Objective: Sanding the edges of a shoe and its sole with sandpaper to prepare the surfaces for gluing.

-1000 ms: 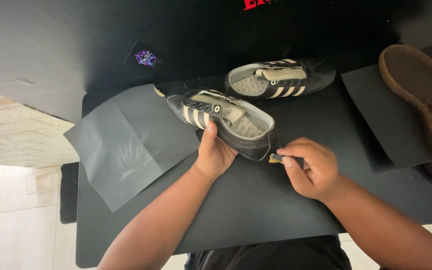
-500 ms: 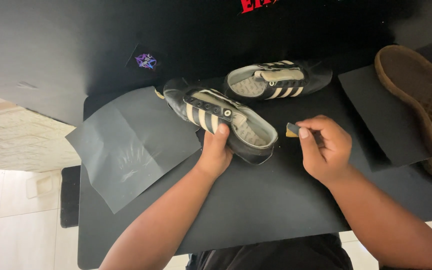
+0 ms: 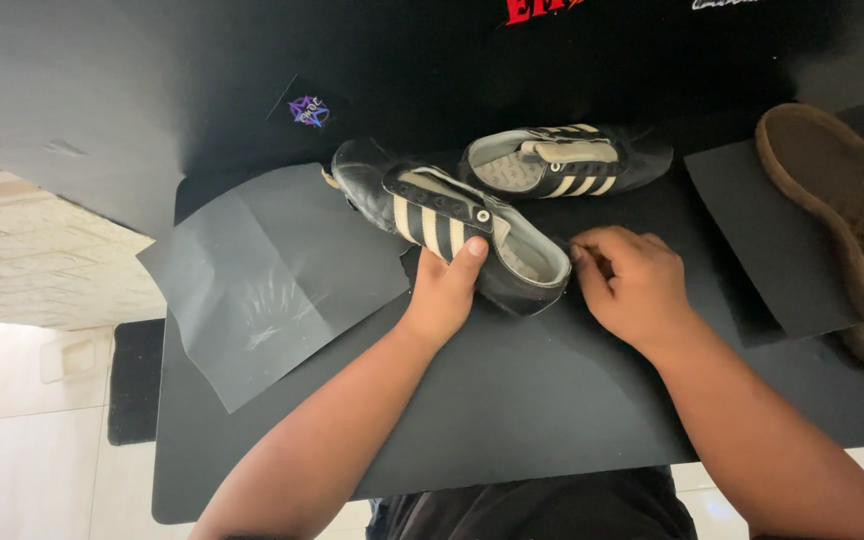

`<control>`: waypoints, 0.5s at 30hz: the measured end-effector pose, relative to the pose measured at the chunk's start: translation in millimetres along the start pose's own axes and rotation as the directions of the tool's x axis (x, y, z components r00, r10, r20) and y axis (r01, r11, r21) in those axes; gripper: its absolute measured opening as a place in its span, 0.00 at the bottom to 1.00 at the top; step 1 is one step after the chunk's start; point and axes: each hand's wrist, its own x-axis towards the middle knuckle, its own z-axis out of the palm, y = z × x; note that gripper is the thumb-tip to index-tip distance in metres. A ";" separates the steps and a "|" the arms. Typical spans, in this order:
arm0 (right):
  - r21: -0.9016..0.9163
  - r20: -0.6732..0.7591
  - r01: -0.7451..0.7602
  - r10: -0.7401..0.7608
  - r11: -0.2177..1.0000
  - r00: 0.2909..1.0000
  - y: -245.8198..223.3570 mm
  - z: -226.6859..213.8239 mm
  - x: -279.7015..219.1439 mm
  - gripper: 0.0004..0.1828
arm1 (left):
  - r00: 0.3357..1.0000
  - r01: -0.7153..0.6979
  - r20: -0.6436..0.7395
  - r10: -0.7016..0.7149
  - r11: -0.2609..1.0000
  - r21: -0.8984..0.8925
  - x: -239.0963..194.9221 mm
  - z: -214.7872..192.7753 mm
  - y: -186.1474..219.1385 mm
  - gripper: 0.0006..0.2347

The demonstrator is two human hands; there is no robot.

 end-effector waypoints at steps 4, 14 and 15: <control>-0.021 0.066 0.022 -0.021 1.000 0.998 3.2 -0.8 -1.6 0.03 | 1.000 -0.018 0.009 0.018 1.000 -0.013 0.0 -1.5 -9.8 0.27; -0.234 0.184 0.024 0.020 0.972 0.983 5.8 -4.6 -2.8 0.10 | 0.974 0.178 0.144 -0.173 0.984 -0.020 3.2 5.9 40.4 0.22; -0.264 0.180 0.023 0.025 0.964 0.983 5.1 -5.0 -3.3 0.09 | 0.968 0.201 0.158 -0.197 0.979 -0.012 5.2 5.6 45.6 0.22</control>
